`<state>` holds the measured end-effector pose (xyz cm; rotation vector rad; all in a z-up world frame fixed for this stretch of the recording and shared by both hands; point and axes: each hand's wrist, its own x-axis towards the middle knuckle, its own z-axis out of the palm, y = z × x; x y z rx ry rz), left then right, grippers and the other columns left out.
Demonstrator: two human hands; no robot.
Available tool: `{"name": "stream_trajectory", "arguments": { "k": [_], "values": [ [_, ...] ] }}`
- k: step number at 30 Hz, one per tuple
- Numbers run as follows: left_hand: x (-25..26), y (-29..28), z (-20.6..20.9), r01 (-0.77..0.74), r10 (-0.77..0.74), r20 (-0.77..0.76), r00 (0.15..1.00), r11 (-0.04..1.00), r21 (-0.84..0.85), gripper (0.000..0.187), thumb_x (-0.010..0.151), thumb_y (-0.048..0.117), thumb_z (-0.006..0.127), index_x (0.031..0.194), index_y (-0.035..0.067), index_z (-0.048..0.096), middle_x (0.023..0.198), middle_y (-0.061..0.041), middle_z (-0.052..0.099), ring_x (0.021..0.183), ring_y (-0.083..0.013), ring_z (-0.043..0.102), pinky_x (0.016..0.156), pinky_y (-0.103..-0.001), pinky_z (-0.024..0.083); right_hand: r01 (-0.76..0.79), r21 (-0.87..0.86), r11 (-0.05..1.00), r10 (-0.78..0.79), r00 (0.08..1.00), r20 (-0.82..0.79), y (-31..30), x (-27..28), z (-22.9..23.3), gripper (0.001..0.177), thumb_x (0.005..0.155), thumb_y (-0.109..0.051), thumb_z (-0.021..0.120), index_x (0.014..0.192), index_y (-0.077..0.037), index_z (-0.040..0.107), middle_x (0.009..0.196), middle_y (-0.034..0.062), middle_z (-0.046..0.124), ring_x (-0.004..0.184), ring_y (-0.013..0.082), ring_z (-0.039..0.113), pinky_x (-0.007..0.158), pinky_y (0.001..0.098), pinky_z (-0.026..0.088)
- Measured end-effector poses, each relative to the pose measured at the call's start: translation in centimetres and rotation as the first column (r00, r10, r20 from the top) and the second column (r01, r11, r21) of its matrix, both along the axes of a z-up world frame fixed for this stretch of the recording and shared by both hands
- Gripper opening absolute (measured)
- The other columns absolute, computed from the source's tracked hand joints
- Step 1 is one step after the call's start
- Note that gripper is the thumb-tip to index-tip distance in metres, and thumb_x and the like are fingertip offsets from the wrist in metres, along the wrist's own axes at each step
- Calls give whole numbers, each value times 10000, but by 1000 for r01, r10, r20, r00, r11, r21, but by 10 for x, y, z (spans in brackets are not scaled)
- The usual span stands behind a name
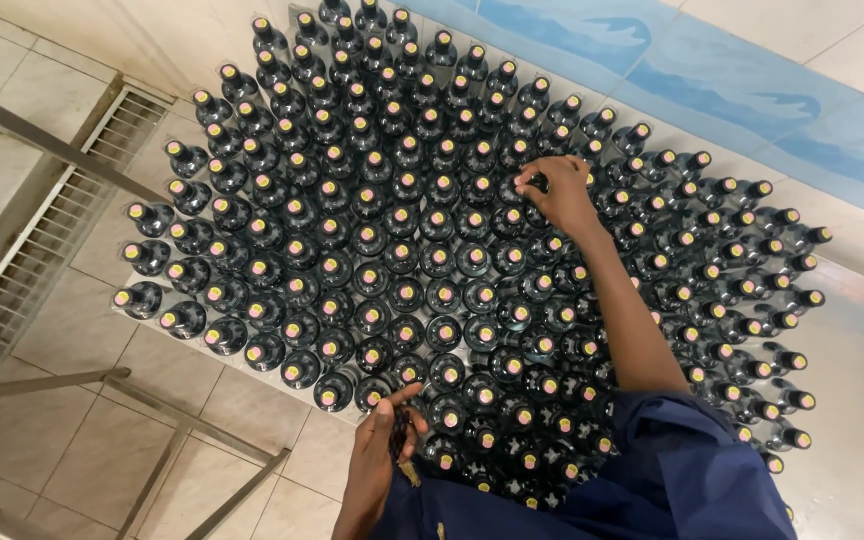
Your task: Manually applying small circular labels to the caps of numerous bottles arranged on a table.
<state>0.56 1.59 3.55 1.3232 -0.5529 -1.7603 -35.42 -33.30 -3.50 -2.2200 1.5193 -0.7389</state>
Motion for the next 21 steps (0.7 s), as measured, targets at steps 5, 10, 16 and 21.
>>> {"name": "stream_trajectory", "arguments": {
  "k": [5,10,16,21],
  "values": [
    [1,2,0,-7,7,-16,1000,1000,-27,741,1071,526,424,1478,-39,677,854,-89,753,552,-100,511,527,-270,379,-57,-97,994,40,985,-169,-4,-9,-24,231,987,-148,871,1076,-181,660,1253,91,777,1468,370,606,1274,671,153],
    [6,11,8,-1,1,0,1000,999,-41,743,1069,531,413,1495,-22,668,861,-99,755,560,-109,515,528,-275,402,-100,11,995,100,960,-262,1,0,3,276,1044,-90,766,1161,-145,522,1224,69,666,991,324,700,1309,687,98],
    [11,34,21,8,-9,-19,1000,996,-89,723,1075,525,404,1571,28,578,867,-84,763,585,-96,529,540,-265,404,64,241,968,-27,988,-154,109,87,115,232,975,-169,790,1180,-164,680,1330,129,672,1371,351,524,1139,535,398],
    [-5,39,17,88,-108,-110,988,982,-168,834,1043,577,458,1684,46,408,853,-100,763,536,-77,495,485,-253,373,-355,551,755,243,933,267,261,142,139,275,861,-283,877,1082,-204,733,1313,14,755,1196,185,713,998,346,581]
  ]
}}
